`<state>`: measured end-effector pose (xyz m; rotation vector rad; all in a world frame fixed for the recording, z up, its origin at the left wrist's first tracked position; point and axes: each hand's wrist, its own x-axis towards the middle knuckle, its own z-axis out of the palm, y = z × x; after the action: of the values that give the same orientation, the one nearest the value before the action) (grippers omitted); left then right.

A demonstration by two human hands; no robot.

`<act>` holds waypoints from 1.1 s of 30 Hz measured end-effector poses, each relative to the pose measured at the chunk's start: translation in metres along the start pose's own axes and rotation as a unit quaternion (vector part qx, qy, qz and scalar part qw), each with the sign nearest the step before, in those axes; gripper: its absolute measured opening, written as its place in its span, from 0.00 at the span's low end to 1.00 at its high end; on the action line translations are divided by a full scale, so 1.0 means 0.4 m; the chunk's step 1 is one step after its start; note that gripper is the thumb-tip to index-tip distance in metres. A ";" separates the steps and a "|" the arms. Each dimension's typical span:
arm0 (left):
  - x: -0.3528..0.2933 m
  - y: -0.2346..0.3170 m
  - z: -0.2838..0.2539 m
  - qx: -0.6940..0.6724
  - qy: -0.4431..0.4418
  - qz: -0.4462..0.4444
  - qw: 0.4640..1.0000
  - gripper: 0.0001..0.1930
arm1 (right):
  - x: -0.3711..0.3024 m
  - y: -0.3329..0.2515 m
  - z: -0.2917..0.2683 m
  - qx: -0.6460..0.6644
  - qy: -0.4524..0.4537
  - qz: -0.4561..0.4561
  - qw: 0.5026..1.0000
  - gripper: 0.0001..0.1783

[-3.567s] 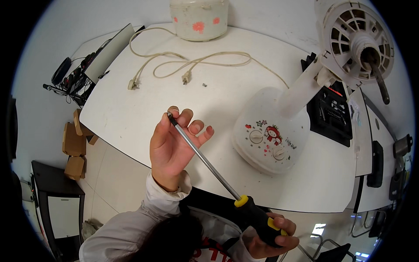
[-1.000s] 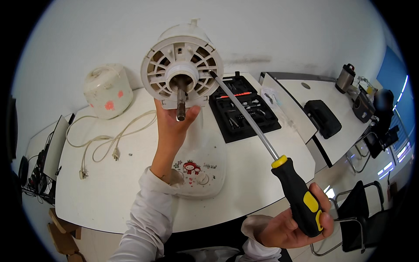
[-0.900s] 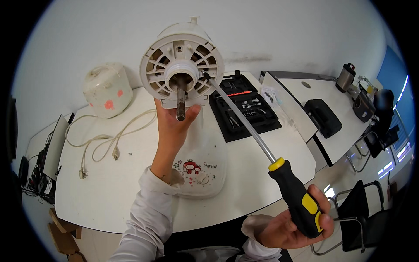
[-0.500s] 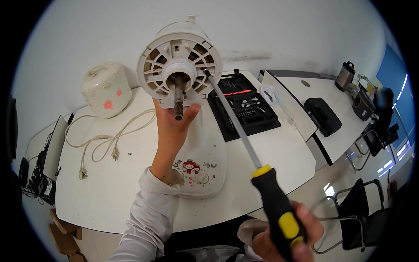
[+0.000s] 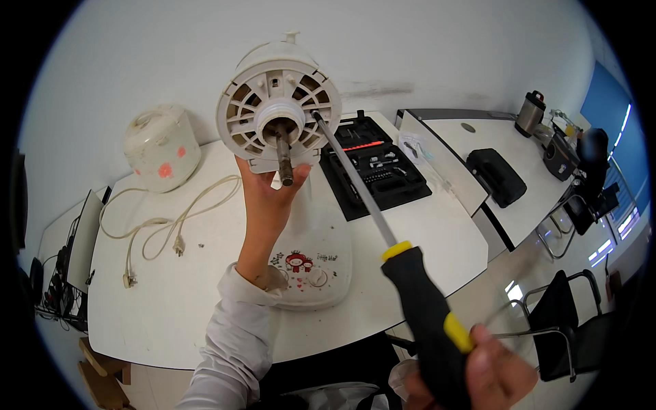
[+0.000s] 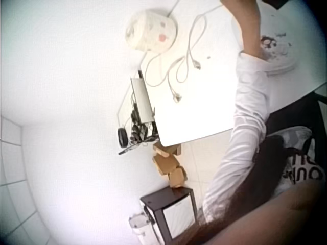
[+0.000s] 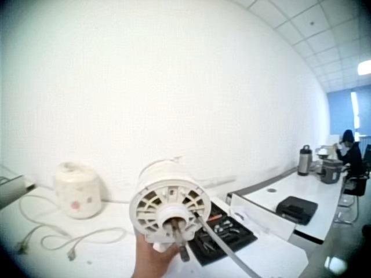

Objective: The person assembles a small white desk fan by inserting and tightening screws into the fan head using a screwdriver. The person repeatedly picks up screws from the table and secures them into the fan housing.

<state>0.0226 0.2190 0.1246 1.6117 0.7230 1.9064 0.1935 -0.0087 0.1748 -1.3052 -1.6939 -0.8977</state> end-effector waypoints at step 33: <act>-0.002 0.004 -0.005 -0.014 -0.011 0.006 1.000 0.52 | 0.031 -0.097 -0.020 0.419 -0.014 0.067 0.906 0.12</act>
<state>0.0209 0.2172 0.1249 1.6207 0.6753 1.8948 0.1550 -0.0191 0.1870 -0.8127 -1.6876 -0.0169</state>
